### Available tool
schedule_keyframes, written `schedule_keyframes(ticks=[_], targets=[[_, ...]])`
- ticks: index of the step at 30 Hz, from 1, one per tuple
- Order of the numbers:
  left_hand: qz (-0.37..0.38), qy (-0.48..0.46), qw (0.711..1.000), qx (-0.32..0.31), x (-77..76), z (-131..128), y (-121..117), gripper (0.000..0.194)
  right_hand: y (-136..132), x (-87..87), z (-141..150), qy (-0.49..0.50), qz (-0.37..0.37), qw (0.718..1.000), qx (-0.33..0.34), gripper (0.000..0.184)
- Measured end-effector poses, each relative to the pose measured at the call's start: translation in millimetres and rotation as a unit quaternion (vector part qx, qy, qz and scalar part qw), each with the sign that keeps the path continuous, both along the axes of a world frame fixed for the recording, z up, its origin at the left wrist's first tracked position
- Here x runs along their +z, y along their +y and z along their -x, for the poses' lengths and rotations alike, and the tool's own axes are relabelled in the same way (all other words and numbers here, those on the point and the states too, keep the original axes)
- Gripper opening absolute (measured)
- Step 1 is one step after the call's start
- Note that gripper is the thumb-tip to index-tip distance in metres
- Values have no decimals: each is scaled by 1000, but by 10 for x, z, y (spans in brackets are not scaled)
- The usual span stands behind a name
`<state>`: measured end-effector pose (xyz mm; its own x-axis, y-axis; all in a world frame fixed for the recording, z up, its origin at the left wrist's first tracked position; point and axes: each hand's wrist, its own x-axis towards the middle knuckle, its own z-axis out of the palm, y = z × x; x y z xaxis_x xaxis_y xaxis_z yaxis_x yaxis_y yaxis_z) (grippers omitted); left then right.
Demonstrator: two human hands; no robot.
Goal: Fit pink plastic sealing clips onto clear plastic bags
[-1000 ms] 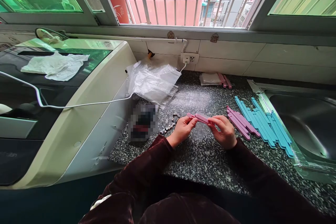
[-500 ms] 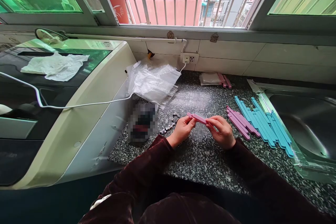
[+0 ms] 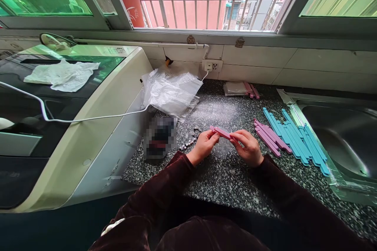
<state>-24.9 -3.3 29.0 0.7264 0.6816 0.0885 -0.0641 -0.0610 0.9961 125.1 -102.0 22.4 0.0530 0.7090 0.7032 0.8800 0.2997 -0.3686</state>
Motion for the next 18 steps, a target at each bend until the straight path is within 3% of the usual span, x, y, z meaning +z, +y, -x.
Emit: schedule_keyframes(ticks=[12, 18], targets=[[-41, 23, 999, 6, 24, 13, 18, 33, 8, 11, 7, -34, -18, 999, -7, 19], [-37, 9, 999, 23, 59, 28, 34, 42, 4, -9, -6, -80, -27, 996, -17, 21]])
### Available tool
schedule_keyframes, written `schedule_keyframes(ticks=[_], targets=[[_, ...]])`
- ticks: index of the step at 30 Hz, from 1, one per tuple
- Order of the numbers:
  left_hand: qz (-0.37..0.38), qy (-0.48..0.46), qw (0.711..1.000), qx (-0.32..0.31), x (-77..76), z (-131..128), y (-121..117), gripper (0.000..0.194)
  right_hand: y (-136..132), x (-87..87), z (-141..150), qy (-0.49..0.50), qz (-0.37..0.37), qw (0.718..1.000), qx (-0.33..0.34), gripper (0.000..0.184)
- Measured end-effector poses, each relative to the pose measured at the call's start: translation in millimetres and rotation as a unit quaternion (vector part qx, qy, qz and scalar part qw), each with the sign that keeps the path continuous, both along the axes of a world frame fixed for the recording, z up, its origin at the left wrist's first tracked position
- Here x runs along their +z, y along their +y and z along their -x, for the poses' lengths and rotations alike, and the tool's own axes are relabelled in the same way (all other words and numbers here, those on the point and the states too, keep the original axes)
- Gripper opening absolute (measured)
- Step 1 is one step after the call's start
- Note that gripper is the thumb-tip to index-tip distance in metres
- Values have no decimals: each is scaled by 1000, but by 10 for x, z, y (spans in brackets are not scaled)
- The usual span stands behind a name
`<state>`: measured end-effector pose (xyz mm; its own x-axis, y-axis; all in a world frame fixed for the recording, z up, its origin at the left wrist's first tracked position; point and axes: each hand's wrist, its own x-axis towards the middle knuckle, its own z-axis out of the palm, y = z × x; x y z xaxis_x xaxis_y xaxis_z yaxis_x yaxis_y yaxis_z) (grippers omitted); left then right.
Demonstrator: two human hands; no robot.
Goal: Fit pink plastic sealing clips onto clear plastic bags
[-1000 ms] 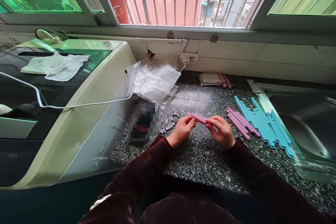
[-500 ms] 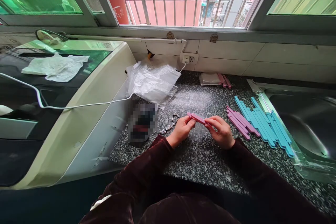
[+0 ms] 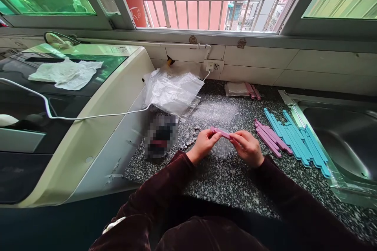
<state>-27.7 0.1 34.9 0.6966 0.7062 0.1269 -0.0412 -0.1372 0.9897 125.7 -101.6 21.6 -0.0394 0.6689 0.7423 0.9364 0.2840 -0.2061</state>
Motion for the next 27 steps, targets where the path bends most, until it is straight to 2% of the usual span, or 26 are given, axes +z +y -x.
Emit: schedule_keyframes(ticks=[7, 9, 12, 14, 17, 20, 27], targets=[[11, 11, 999, 38, -17, -6, 27, 45, -16, 2, 2, -30, 8, 1000, -1, 21], [4, 10, 999, 30, -20, 0, 47, 43, -25, 4, 6, 6, 5, 1000, -9, 22], [-16, 13, 1000, 14, -3, 22, 79, 39, -34, 15, -15, 112, 17, 993, -38, 32], [-37, 17, 999, 7, 20, 42, 95, 37, -32, 31, -40, 180, 56, 982, -30, 35], [-63, 21, 998, -4, 53, 67, 110, 36, -24, 61, -55, 248, 137, 959, 21, 32], [-68, 19, 997, -15, 66, 74, 120, 35, -21, 91, -24, 285, 184, 940, 47, 26], [-52, 11, 999, 6, 64, 63, 156, 34, -25, 123, 35, 303, 184, 934, 37, 27]])
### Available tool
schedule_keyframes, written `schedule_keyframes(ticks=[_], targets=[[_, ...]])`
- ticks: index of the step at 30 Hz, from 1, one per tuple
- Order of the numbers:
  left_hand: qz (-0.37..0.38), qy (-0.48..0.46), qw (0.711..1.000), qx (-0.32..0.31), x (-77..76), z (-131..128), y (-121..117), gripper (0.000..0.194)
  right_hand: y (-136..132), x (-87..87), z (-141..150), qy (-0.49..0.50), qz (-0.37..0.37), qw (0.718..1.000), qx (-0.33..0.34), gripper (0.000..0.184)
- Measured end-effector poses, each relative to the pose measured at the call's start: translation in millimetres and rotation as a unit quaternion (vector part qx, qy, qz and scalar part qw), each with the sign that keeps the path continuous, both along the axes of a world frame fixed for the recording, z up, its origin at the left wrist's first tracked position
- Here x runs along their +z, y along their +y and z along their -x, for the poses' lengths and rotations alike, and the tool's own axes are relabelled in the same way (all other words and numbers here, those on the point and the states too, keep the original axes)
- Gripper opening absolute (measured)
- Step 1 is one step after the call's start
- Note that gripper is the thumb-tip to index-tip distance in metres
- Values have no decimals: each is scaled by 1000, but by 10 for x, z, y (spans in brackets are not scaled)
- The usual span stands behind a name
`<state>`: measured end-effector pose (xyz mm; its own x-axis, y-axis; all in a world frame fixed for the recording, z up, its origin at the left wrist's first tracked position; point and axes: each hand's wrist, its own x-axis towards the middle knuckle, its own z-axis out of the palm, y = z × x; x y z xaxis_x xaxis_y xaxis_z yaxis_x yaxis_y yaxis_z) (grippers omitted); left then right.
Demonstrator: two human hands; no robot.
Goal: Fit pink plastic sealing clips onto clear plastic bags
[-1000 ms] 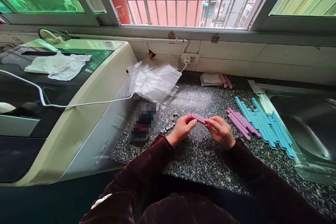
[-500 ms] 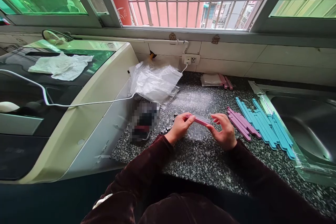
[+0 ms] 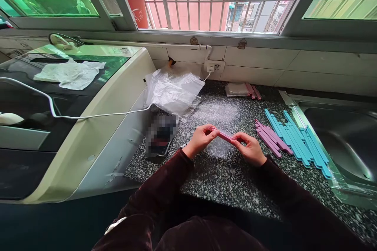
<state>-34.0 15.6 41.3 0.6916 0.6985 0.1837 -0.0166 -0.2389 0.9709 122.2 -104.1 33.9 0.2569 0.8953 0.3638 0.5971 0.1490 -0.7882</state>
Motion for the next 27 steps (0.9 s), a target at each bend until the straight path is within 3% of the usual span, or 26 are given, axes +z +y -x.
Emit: schedule_keyframes(ticks=[27], targets=[[-16, -56, 998, 6, -44, -19, 61, 38, 6, -16, -6, 12, 30, 999, 6, 26]])
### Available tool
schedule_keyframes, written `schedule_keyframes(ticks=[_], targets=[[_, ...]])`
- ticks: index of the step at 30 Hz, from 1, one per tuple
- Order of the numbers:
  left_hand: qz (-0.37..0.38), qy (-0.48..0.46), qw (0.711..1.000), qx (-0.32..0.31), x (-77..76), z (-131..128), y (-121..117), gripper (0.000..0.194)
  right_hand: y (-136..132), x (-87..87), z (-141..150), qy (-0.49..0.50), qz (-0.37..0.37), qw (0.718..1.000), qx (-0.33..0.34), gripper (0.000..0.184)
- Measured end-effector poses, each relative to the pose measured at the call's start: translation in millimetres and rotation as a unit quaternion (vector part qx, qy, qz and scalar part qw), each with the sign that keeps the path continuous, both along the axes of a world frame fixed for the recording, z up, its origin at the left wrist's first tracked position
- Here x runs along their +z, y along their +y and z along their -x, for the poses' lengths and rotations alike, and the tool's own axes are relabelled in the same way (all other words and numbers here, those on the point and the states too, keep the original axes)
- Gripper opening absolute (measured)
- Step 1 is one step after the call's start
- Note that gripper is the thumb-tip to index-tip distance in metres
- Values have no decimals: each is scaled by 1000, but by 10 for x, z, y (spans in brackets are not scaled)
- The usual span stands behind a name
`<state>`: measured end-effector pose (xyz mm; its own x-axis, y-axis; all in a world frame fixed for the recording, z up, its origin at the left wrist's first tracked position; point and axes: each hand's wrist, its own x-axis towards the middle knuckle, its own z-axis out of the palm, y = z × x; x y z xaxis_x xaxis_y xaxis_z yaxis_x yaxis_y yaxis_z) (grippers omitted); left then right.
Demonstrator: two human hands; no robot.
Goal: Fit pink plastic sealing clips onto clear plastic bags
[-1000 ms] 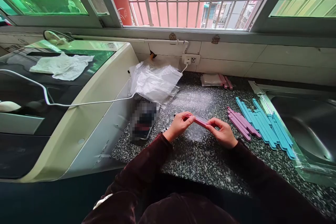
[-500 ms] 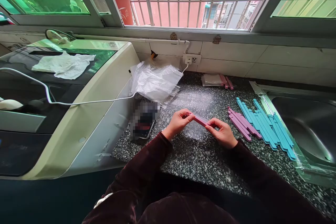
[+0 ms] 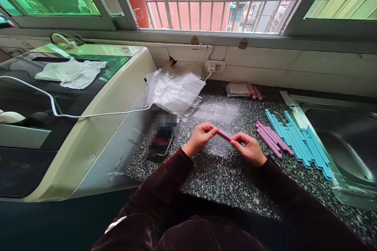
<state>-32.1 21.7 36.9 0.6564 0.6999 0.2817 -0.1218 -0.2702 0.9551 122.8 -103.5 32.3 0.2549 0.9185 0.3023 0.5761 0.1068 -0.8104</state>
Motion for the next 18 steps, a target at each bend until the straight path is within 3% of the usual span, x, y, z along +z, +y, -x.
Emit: schedule_keyframes(ticks=[4, 8, 12, 18], targets=[[36, 24, 999, -7, 10, 2, -7, 39, 4, 5, -6, -4, -12, 1000, -7, 28], [76, 98, 990, -63, 8, 3, -20, 38, -2, 19, -34, -1, -34, 999, -32, 27], [64, 167, 978, -111, -9, 4, -31, 36, -13, 39, -81, 3, -52, 997, -62, 27], [50, 206, 969, -125, 16, -2, -45, 35, -14, 31, -130, 3, -75, 993, -93, 23]])
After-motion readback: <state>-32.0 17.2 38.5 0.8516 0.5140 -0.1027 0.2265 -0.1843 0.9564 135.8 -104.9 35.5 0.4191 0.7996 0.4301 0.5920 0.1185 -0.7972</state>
